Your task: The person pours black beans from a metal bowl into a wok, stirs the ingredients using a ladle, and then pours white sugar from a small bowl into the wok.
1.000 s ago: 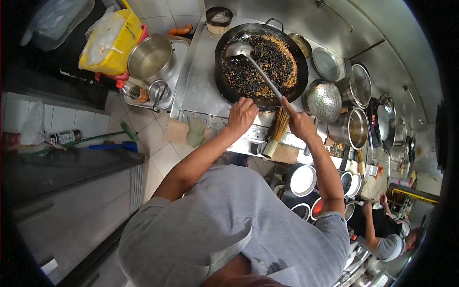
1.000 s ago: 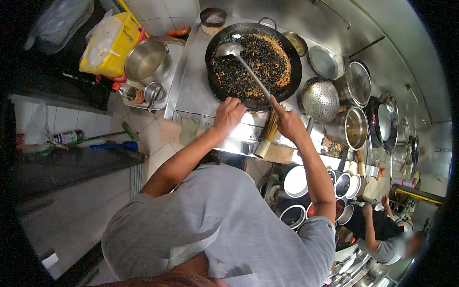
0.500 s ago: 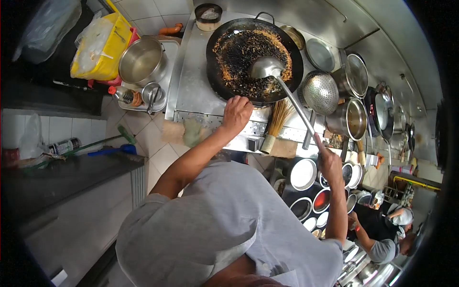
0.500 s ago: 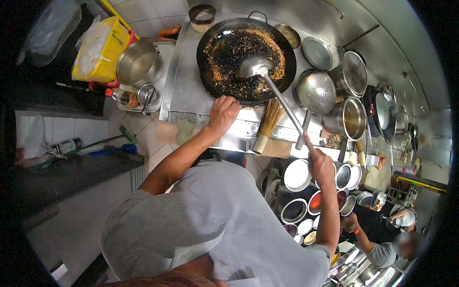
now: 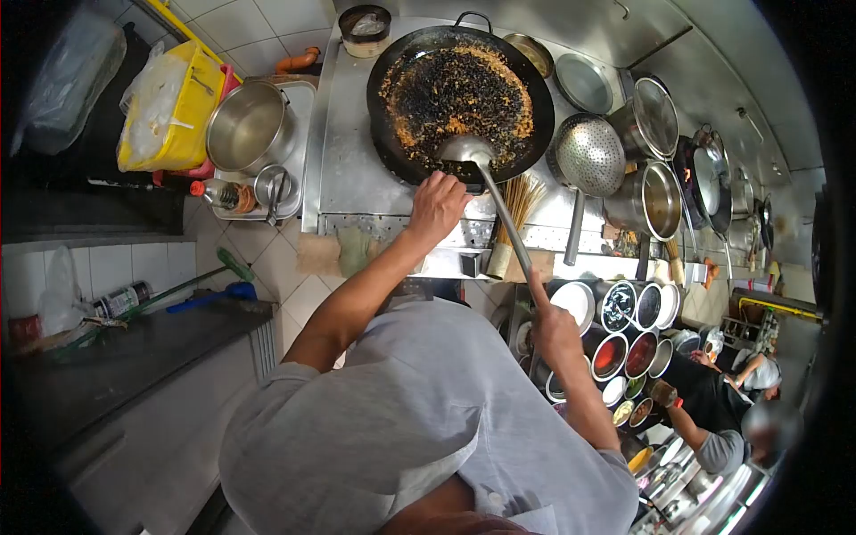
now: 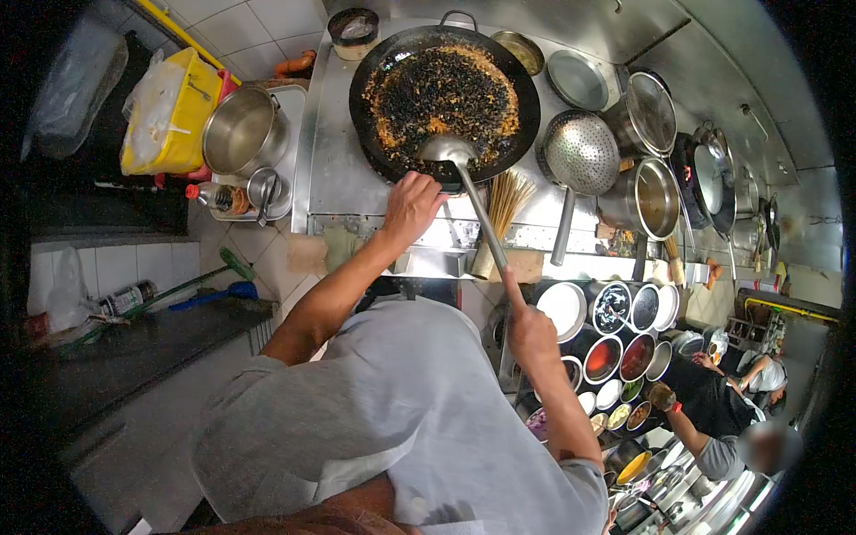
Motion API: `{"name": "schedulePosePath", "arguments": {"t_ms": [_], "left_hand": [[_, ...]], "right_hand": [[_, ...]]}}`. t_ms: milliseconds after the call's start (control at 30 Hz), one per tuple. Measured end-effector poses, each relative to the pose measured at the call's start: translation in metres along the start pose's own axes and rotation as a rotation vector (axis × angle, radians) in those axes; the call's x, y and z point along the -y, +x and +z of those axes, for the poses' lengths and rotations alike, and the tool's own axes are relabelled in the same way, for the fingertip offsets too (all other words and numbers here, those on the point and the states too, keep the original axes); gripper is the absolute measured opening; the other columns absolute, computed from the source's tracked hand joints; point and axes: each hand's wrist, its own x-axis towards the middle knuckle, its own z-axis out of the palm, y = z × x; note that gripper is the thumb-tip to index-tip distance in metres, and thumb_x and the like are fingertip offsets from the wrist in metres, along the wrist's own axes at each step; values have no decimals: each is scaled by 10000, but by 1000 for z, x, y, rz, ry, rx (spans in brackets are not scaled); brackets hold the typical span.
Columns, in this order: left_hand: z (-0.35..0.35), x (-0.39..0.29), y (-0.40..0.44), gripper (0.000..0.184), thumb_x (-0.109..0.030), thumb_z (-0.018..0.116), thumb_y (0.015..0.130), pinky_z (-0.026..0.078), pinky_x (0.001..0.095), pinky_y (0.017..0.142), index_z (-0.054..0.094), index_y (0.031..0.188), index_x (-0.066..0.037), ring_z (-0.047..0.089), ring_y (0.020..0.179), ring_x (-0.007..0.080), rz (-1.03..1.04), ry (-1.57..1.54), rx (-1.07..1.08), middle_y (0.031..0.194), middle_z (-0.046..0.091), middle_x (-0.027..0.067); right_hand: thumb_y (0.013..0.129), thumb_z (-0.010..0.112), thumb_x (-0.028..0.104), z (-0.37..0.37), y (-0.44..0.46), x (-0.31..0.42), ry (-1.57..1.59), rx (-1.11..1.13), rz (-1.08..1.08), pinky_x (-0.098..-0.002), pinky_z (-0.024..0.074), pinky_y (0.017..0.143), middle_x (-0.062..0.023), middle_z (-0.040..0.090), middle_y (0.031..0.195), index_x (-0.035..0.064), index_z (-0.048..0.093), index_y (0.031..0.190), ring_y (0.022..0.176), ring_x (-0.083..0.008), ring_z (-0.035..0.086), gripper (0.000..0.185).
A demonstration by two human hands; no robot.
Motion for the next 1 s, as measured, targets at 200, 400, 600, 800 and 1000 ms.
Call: {"name": "schedulePosePath", "arguments": {"t_ms": [200, 400, 600, 800, 1000], "left_hand": [[3, 4, -2, 156, -158, 779, 822, 544, 411, 712, 670, 847, -48, 598, 908, 280, -34, -21, 45, 872, 607, 72], [1, 3, -1, 162, -178, 774, 835, 548, 419, 692, 681, 818, -46, 595, 902, 281, -37, -23, 54, 875, 592, 66], [-6, -7, 4, 207, -201, 757, 848, 551, 436, 715, 661, 780, -31, 582, 923, 294, -94, -4, 71, 905, 555, 85], [-1, -8, 1, 216, -230, 761, 855, 550, 428, 689, 678, 798, -39, 582, 920, 277, -122, 32, 82, 914, 564, 70], [1, -4, 2, 224, -233, 757, 861, 552, 435, 701, 666, 788, -41, 580, 922, 288, -108, 11, 58, 905, 558, 78]], "right_hand": [[911, 540, -9, 50, 68, 10, 4, -197, -31, -581, 513, 728, -335, 668, 821, 308, 138, 1638, 795, -497, 674, 889], [905, 562, -55, 31, 78, -9, 440, -504, -499, -460, 547, 707, -208, 726, 842, 186, 320, 1612, 725, -301, 699, 785], [955, 546, 28, -20, 82, -8, 547, -413, -139, -361, 493, 500, -94, 607, 687, 240, 273, 1633, 490, -160, 531, 761], [933, 548, 90, -36, 180, -8, 486, -456, -22, -462, 543, 723, -310, 699, 864, 243, 196, 1646, 755, -413, 711, 809], [927, 484, 11, -17, 180, 8, 1166, -84, -60, -295, 404, 408, 7, 475, 655, 296, 178, 1654, 458, -106, 435, 839]]}}
